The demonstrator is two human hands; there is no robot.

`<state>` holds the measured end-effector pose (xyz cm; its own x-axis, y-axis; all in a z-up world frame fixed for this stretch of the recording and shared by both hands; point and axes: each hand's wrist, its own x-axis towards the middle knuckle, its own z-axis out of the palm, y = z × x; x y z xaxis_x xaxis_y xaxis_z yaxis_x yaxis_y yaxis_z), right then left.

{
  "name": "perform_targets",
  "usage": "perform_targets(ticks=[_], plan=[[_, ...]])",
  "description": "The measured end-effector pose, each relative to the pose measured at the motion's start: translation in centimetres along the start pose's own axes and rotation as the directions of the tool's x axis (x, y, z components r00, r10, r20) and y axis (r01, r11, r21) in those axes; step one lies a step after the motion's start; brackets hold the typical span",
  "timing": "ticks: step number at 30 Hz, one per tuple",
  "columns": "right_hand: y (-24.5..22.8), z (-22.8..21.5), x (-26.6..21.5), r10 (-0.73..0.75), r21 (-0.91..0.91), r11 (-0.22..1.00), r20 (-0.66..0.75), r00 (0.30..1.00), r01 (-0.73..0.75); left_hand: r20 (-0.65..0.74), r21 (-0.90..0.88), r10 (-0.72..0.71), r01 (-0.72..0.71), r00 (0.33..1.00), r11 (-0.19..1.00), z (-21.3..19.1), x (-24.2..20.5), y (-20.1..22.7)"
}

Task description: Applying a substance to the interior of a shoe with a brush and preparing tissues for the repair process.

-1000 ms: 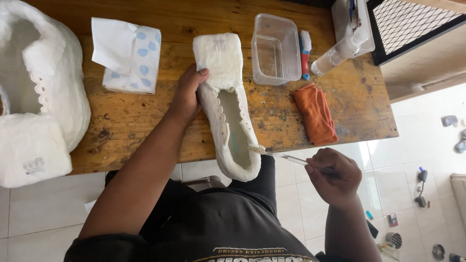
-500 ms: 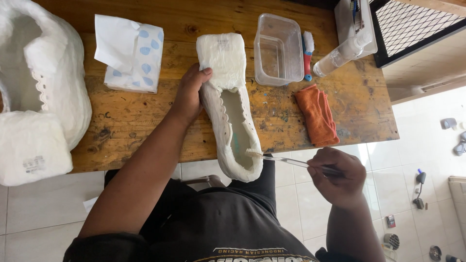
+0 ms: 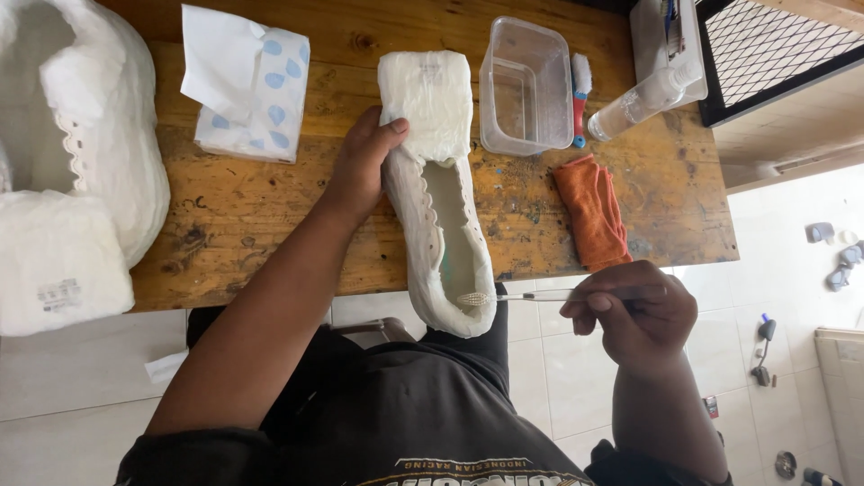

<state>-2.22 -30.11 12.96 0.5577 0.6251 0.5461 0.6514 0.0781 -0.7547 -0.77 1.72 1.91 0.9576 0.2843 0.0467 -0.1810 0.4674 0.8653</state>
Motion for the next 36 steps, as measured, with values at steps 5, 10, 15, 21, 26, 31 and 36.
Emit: perform_targets(ticks=[5, 10, 15, 21, 26, 31, 36], plan=[[-1.0, 0.6, 1.9, -0.012, -0.137, 0.99, 0.121, 0.993, 0.028, 0.01, 0.008, -0.003, 0.003, 1.0, 1.0, 0.3, -0.5, 0.9], [-2.1, 1.6, 3.9, -0.042, -0.182, 0.981, 0.154, 0.987, 0.07, 0.019, 0.017, -0.011, 0.011, 1.0, 1.0, 0.5, -0.6, 1.4], [-1.6, 2.0, 4.5, -0.076, -0.21, 0.97, 0.198, 0.977, 0.118, 0.011, 0.001, -0.01, 0.01, 1.0, 1.0, 0.0, 0.0, 0.2], [0.8, -1.0, 1.2, -0.095, -0.146, 0.986, -0.115, 0.989, 0.078, -0.107, -0.006, -0.209, 0.21, 0.972, 0.978, 0.4, 0.1, 0.8], [6.0, -4.6, 2.0, -0.001, -0.022, 1.0, -0.617, 0.787, -0.016, -0.096, -0.046, -0.196, 0.192, 0.976, 0.98, 0.0, 0.7, -0.5], [10.5, -4.4, 3.8, 0.011, -0.209, 0.962, -0.61, 0.793, -0.174, -0.077, -0.076, -0.167, 0.161, 0.983, 0.984, 0.3, 0.6, -0.7], [13.6, -2.9, 5.0, 0.098, -0.143, 0.966, -0.563, 0.82, -0.214, -0.01, -0.046, -0.057, 0.057, 0.998, 0.997, 0.5, 0.4, -0.5]])
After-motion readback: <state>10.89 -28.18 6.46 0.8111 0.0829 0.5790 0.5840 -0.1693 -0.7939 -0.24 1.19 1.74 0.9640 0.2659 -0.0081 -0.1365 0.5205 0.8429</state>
